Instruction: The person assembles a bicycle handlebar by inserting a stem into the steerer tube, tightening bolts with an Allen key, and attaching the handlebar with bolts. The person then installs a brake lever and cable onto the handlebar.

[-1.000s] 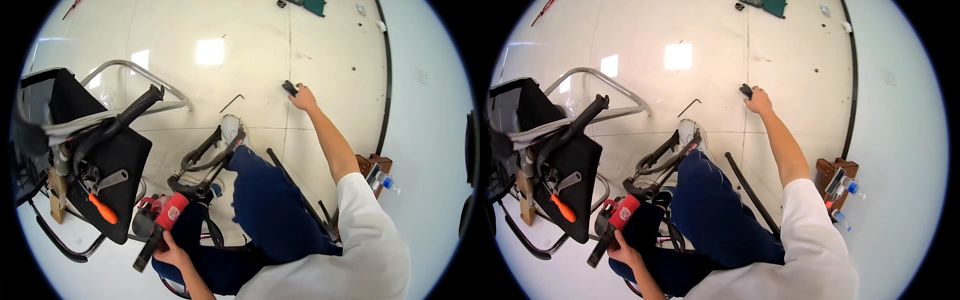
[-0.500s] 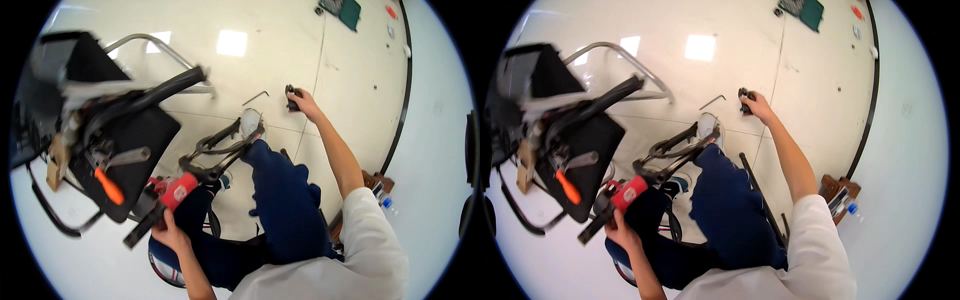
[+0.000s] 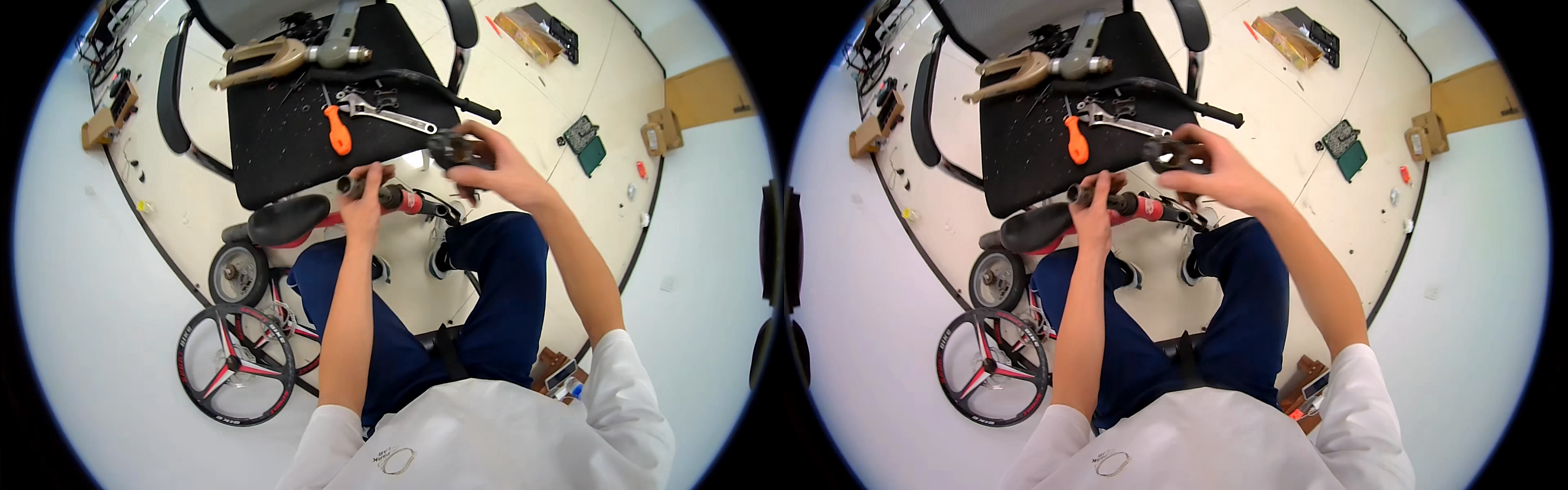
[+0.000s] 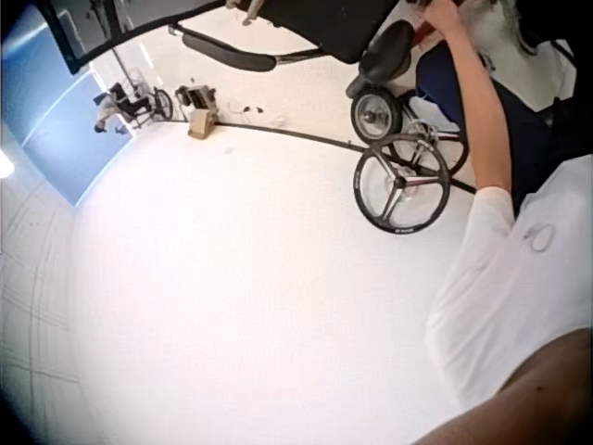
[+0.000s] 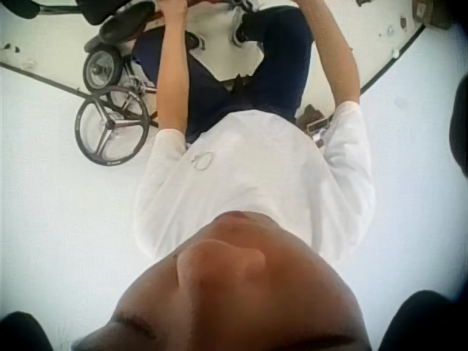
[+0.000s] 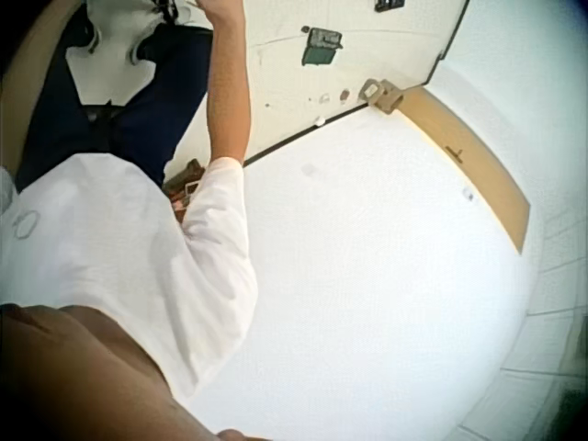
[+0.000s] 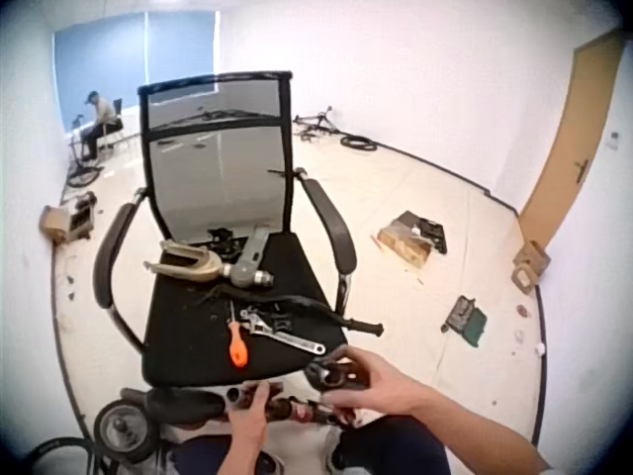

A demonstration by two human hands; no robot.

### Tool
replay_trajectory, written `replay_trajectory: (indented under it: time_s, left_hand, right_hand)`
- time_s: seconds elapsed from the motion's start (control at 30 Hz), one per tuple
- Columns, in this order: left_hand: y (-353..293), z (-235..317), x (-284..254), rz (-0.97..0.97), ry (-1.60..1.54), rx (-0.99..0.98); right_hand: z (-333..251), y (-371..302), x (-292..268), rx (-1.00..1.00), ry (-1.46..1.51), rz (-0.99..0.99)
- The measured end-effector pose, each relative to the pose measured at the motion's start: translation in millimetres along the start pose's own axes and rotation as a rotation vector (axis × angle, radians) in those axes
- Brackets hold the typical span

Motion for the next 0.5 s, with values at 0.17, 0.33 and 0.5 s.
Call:
replay_trajectory:
  time_s: [0.17,0.33,0.5]
  left_hand:
    - [0,-2,8,-0.098,0.019,0.224]
    - [-5,-4,4,-0.084,0.057,0.225]
    - [-4,-8,-3,-0.138,0.146,0.139]
  right_hand:
    - [-18,54,77,-0.299,-0.537,-0.097]
    - [-27,69,111,-0.303,-1.038,-0.164]
    - [-33,86,129,-0.198,-1.198,-0.391]
Point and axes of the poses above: each hand's wrist, its own y-axis towards the middle knuckle, its own x-axis out of the palm, z = x × y, the point moved 6 cm from there along y, towards the middle knuckle, and after that the axes turned 1 degree about -y, right-handed, at the moved point
